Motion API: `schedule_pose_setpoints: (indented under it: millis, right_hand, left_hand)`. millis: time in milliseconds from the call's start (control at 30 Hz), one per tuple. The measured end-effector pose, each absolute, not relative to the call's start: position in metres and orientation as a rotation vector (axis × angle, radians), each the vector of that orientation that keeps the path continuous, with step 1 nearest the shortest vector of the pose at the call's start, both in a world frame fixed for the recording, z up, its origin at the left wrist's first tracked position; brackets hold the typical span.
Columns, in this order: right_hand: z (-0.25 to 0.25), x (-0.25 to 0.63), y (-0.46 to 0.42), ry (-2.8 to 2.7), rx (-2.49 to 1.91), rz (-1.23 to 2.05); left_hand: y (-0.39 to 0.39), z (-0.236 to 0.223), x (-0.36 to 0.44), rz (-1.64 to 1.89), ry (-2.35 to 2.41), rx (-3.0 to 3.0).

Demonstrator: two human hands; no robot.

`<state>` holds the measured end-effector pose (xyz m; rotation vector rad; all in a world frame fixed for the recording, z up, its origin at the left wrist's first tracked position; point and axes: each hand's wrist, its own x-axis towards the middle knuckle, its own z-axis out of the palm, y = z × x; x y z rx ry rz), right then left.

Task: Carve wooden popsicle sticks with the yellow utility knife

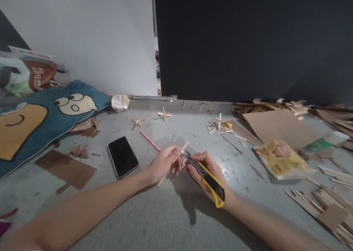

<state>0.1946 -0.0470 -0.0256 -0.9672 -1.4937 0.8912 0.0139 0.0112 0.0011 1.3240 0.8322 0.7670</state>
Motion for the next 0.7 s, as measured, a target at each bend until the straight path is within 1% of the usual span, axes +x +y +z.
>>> schedule_pose_setpoints:
  millis: [300, 700]
  right_hand:
    - [-0.0258, 0.1943, -0.0475, -1.49, -0.943, 0.858]
    - [-0.0227, 0.1915, -0.0453, -1.472, -0.929, 0.906]
  left_hand:
    - [0.0112, 0.0055, 0.0136, 0.728, 0.807, 1.234]
    - [0.0163, 0.0072, 0.0119, 0.726, 0.775, 1.213]
